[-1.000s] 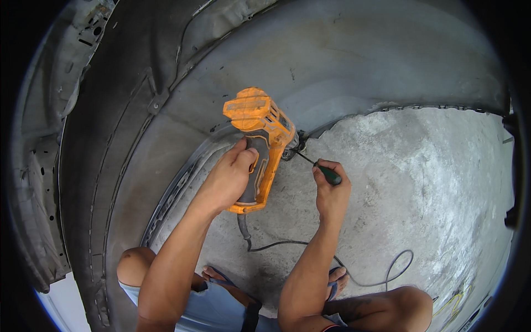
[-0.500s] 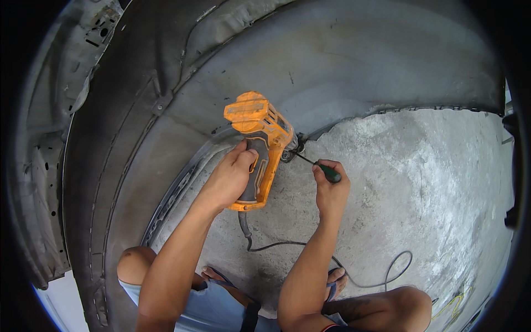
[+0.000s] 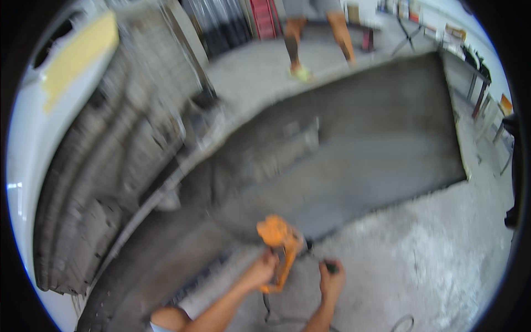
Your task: The person uses a heat gun to warm a rivet on a car door panel and then pries it out with a screwdriver. They repeat this process on several rivets along the panel edge, removing each one after heating.
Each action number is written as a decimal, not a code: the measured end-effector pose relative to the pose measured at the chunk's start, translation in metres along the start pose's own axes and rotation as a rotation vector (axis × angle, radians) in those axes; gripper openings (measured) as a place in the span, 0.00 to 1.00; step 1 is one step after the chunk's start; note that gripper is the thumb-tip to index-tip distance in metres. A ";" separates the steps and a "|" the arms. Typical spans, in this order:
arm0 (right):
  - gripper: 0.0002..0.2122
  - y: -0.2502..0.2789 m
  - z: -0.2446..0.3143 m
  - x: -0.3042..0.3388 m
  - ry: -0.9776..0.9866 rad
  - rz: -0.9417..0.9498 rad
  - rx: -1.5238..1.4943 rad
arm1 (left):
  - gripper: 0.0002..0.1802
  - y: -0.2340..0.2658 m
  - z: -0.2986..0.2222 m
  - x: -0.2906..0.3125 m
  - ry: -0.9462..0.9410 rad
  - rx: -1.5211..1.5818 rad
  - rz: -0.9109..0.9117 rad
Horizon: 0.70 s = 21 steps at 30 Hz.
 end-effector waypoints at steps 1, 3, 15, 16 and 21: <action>0.11 0.000 -0.001 -0.001 -0.046 -0.012 0.030 | 0.27 -0.007 0.008 -0.002 0.061 0.063 0.018; 0.10 -0.001 0.020 0.000 0.177 -0.005 -0.041 | 0.30 -0.004 0.010 -0.010 -0.004 0.055 -0.006; 0.10 -0.020 0.015 -0.020 0.269 0.004 0.179 | 0.33 -0.003 0.015 -0.050 0.091 0.173 -0.034; 0.11 -0.018 0.021 -0.019 0.272 -0.003 0.196 | 0.33 -0.003 0.018 -0.044 0.093 0.182 -0.044; 0.13 -0.005 0.018 -0.008 0.095 -0.033 0.139 | 0.35 -0.009 0.018 0.000 0.065 0.158 0.008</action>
Point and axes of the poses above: each hand's wrist, its own x-axis away from the middle knuckle, its own y-axis out of the back of the hand, z = x × y, the point moved 9 cm from there along -x, towards the middle knuckle, and after that the axes turned 4 degrees about -y, right-handed, at the moved point
